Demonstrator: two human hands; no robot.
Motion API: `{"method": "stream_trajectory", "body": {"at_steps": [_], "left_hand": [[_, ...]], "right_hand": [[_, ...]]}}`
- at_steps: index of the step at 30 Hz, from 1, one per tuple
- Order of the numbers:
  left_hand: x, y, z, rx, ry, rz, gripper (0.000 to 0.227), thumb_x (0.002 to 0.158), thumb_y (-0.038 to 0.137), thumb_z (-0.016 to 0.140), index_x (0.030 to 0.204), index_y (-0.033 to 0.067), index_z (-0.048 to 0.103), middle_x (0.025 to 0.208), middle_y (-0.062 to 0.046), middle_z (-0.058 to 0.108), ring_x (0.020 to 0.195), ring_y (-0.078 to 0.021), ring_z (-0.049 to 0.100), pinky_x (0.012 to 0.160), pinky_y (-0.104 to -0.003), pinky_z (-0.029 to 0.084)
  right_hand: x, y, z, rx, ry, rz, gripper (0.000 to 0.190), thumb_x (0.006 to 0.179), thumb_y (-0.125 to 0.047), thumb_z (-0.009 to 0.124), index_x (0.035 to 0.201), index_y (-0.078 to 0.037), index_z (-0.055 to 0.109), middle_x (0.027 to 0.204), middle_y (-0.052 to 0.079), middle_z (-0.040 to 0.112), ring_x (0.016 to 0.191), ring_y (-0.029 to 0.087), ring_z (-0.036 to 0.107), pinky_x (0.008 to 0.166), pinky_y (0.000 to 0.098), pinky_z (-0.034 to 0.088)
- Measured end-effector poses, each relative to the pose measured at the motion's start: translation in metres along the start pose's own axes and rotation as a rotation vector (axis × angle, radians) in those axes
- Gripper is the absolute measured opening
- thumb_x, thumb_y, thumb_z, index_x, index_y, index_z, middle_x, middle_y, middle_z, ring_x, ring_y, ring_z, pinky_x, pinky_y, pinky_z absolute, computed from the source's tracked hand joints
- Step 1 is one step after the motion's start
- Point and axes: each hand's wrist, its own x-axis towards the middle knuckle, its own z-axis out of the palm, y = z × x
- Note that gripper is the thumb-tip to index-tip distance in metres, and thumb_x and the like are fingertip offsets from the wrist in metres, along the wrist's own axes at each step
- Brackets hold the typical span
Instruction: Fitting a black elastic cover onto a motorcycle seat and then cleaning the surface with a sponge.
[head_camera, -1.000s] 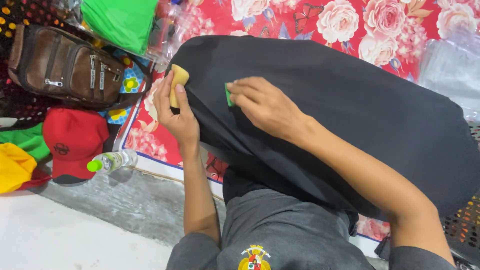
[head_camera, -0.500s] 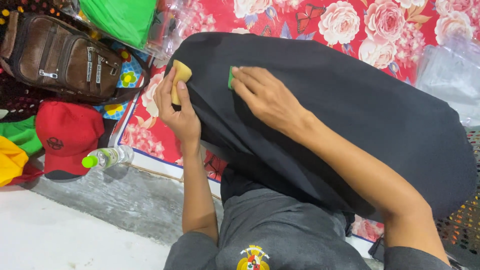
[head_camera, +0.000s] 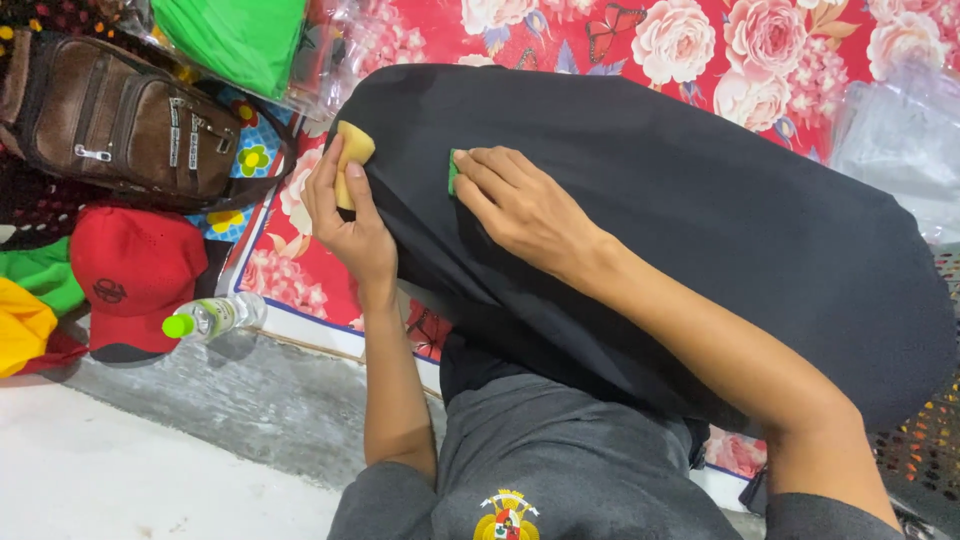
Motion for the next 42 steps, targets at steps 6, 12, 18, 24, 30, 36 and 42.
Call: {"method": "stream_trajectory", "body": {"at_steps": [6, 12, 18, 24, 30, 36, 42], "left_hand": [[-0.002, -0.006, 0.000, 0.007, 0.019, 0.024, 0.026, 0.111, 0.021, 0.058, 0.133, 0.0103, 0.066, 0.124, -0.011, 0.066, 0.116, -0.0275, 0.059, 0.106, -0.043, 0.048], [0.001, -0.003, 0.002, 0.013, 0.015, 0.017, 0.026, 0.112, 0.023, 0.056, 0.134, 0.0120, 0.065, 0.125, -0.010, 0.065, 0.115, -0.0263, 0.059, 0.106, -0.042, 0.047], [0.001, -0.006, 0.003, 0.011, 0.018, -0.004, 0.027, 0.112, 0.025, 0.056, 0.134, 0.0125, 0.065, 0.125, -0.010, 0.065, 0.116, -0.0266, 0.058, 0.106, -0.043, 0.046], [0.000, -0.007, 0.003, 0.011, 0.027, 0.019, 0.025, 0.111, 0.022, 0.057, 0.133, 0.0118, 0.066, 0.122, -0.010, 0.066, 0.115, -0.0269, 0.059, 0.106, -0.042, 0.047], [0.000, -0.007, 0.003, 0.021, 0.013, 0.014, 0.026, 0.112, 0.022, 0.056, 0.135, 0.0122, 0.064, 0.123, -0.011, 0.065, 0.116, -0.0275, 0.059, 0.107, -0.043, 0.046], [-0.001, -0.008, 0.001, 0.017, 0.009, 0.014, 0.027, 0.112, 0.023, 0.056, 0.135, 0.0107, 0.065, 0.120, -0.011, 0.065, 0.115, -0.0274, 0.059, 0.107, -0.042, 0.046], [0.000, -0.015, -0.001, 0.025, 0.007, 0.063, 0.027, 0.112, 0.021, 0.057, 0.135, 0.0094, 0.065, 0.120, -0.011, 0.065, 0.117, -0.0283, 0.059, 0.107, -0.043, 0.046]], "right_hand": [[-0.010, -0.010, -0.014, -0.005, -0.040, -0.001, 0.012, 0.100, 0.006, 0.061, 0.102, 0.002, 0.072, 0.095, 0.018, 0.070, 0.096, 0.030, 0.070, 0.090, 0.0373, 0.059], [-0.002, -0.004, -0.002, -0.046, -0.013, -0.003, 0.011, 0.100, 0.005, 0.062, 0.103, 0.001, 0.071, 0.095, 0.017, 0.070, 0.098, 0.028, 0.070, 0.091, 0.0361, 0.059], [0.000, -0.004, -0.002, -0.002, 0.007, 0.008, 0.011, 0.099, 0.006, 0.062, 0.104, 0.002, 0.071, 0.093, 0.017, 0.070, 0.097, 0.028, 0.070, 0.092, 0.0367, 0.059], [-0.011, -0.011, -0.013, -0.026, -0.051, 0.004, 0.011, 0.099, 0.005, 0.063, 0.105, 0.001, 0.072, 0.096, 0.017, 0.071, 0.098, 0.028, 0.071, 0.093, 0.0365, 0.059], [-0.001, 0.000, 0.004, -0.002, -0.009, 0.018, 0.012, 0.100, 0.004, 0.060, 0.106, 0.001, 0.070, 0.092, 0.016, 0.069, 0.098, 0.027, 0.070, 0.092, 0.0358, 0.059], [-0.012, -0.006, -0.010, 0.050, -0.030, 0.038, 0.012, 0.100, 0.004, 0.061, 0.105, 0.002, 0.072, 0.093, 0.017, 0.071, 0.099, 0.028, 0.070, 0.094, 0.0370, 0.058], [-0.013, 0.002, 0.012, -0.024, -0.035, 0.006, 0.018, 0.106, -0.003, 0.052, 0.109, 0.001, 0.070, 0.095, 0.017, 0.069, 0.100, 0.028, 0.069, 0.097, 0.0381, 0.057]]}}
